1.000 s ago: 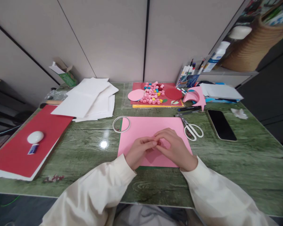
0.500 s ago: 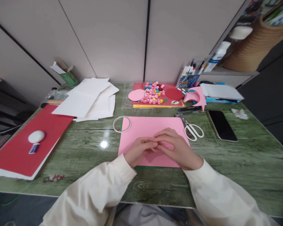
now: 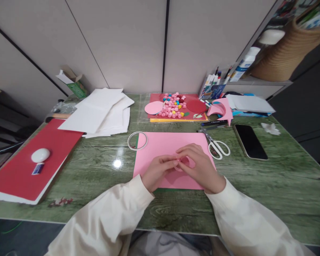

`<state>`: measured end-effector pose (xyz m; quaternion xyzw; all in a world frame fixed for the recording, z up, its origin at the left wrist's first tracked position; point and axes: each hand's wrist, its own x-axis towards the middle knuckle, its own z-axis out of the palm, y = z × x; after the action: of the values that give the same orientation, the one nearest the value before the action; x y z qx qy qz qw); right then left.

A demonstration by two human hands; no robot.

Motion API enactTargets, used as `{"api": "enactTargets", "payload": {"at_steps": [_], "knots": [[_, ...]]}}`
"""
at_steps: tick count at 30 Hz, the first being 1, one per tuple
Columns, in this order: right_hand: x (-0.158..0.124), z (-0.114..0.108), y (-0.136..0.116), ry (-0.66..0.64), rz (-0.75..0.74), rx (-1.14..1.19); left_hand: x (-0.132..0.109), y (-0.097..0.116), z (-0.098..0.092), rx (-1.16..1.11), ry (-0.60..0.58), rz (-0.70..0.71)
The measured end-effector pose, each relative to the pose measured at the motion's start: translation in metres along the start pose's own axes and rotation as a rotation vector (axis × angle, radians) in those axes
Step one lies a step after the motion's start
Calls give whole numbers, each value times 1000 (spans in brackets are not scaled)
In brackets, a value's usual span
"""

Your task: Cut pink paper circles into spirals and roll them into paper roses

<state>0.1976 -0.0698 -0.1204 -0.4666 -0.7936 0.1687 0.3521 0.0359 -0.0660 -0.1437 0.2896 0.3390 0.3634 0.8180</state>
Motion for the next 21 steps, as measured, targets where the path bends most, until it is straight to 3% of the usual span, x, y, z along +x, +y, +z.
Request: {"api": "enactTargets", "payload": {"at_steps": [14, 21], "knots": [[-1, 1, 2, -46, -50, -39, 2, 0, -2, 117, 34, 31], [2, -8, -1, -113, -43, -12, 3, 3, -3, 188, -40, 20]]}}
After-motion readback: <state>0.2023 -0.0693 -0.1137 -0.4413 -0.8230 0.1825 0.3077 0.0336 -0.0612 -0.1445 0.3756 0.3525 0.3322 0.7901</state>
